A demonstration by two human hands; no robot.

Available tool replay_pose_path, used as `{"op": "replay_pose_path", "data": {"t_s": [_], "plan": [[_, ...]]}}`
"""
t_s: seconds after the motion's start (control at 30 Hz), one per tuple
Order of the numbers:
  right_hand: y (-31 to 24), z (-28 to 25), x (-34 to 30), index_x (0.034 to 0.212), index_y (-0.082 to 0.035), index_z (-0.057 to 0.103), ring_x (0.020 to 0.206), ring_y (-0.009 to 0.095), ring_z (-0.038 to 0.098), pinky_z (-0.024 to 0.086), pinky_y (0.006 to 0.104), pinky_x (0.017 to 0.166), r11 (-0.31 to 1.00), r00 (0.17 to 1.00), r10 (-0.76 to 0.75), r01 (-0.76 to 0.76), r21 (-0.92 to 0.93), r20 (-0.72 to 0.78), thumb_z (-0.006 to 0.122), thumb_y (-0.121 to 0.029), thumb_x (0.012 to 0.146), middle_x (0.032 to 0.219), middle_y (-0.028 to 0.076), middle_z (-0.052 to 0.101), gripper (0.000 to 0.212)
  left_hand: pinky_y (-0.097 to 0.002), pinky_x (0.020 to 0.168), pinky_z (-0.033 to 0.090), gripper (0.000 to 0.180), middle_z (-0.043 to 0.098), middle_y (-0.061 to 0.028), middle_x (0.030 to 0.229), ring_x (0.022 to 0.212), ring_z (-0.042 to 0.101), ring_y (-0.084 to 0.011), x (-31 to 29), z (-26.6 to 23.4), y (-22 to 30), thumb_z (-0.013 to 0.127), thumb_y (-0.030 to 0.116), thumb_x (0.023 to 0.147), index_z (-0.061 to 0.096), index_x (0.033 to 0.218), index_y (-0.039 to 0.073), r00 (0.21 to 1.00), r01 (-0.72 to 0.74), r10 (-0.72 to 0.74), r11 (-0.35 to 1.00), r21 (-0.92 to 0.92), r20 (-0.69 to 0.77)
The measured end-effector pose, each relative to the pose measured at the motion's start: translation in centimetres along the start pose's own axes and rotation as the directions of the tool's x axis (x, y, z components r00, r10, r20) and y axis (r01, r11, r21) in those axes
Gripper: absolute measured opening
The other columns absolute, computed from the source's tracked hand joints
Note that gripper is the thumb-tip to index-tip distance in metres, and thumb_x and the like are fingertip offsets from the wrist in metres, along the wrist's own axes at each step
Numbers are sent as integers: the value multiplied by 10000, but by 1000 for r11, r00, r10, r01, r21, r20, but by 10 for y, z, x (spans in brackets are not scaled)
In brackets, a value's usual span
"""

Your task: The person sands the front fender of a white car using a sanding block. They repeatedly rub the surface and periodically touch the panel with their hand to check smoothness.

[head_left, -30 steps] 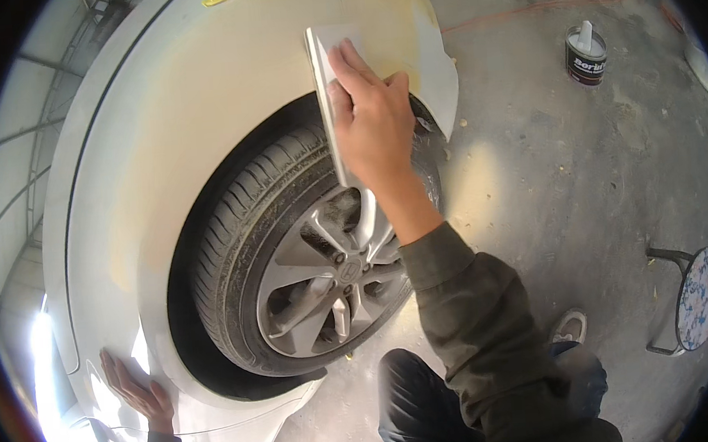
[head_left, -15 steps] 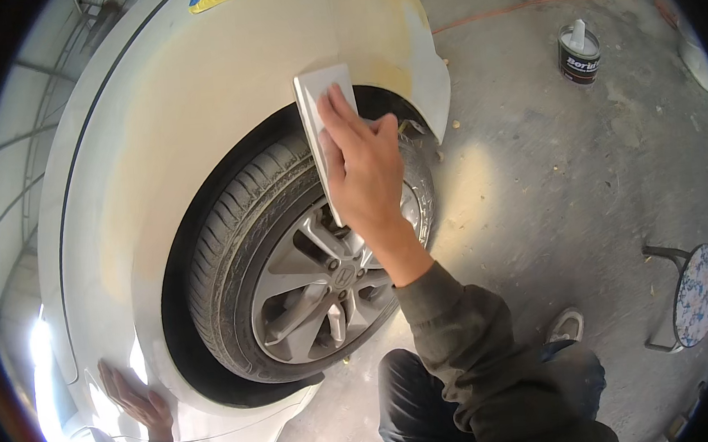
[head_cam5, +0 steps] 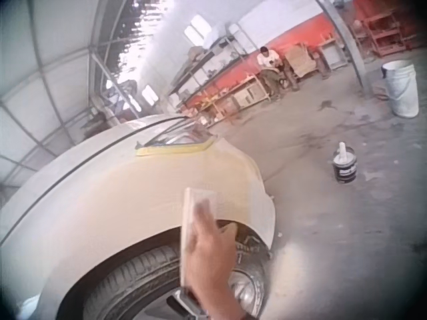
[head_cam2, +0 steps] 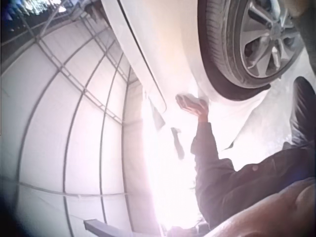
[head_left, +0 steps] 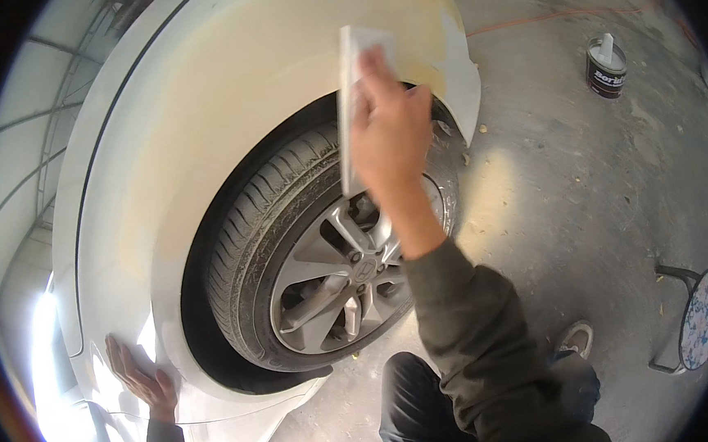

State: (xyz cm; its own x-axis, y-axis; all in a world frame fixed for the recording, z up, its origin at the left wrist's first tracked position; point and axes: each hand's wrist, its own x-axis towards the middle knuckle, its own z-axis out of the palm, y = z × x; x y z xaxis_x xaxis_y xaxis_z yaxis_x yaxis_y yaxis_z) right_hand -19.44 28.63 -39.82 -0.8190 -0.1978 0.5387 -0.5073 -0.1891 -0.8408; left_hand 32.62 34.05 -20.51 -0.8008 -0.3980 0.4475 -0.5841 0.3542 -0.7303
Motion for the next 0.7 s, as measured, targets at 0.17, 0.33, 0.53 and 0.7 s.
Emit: {"op": "replay_pose_path", "data": {"t_s": [0.17,0.33,0.53,0.7], "plan": [[-86,0,-43,1319,-102,726,841,323,545,516,409,738,942,952,-298,281,185,69,757,-41,821,1374,52,724,503,-646,1232,303,730,388,-272,1641,1510,383,-494,3,-2,-2,313,590,1112,339,1612,59,1000,3,-4,1000,9,24],[22,-2,17,1367,-136,715,918,354,609,548,433,812,984,985,-161,155,87,66,712,-52,879,1374,54,728,495,-642,1239,297,746,392,-272,1639,1509,387,-495,-2,3,-3,315,598,1108,346,1606,45,1000,3,-3,1000,-8,-4],[-72,-3,-22,1309,-103,747,904,316,575,540,417,760,973,976,-206,197,124,70,746,-4,821,1367,50,728,498,-640,1237,308,748,390,-270,1640,1511,385,-496,-1,-3,1,307,613,1106,337,1613,63,1000,18,-18,1000,-2,13],[-25,-2,3,1300,-159,761,892,308,582,532,408,788,944,938,-324,310,115,124,754,-17,809,1414,-30,710,511,-642,1238,302,743,391,-268,1641,1514,384,-493,-7,0,-5,314,616,1105,335,1615,78,1000,16,-16,1000,-15,20]]}}
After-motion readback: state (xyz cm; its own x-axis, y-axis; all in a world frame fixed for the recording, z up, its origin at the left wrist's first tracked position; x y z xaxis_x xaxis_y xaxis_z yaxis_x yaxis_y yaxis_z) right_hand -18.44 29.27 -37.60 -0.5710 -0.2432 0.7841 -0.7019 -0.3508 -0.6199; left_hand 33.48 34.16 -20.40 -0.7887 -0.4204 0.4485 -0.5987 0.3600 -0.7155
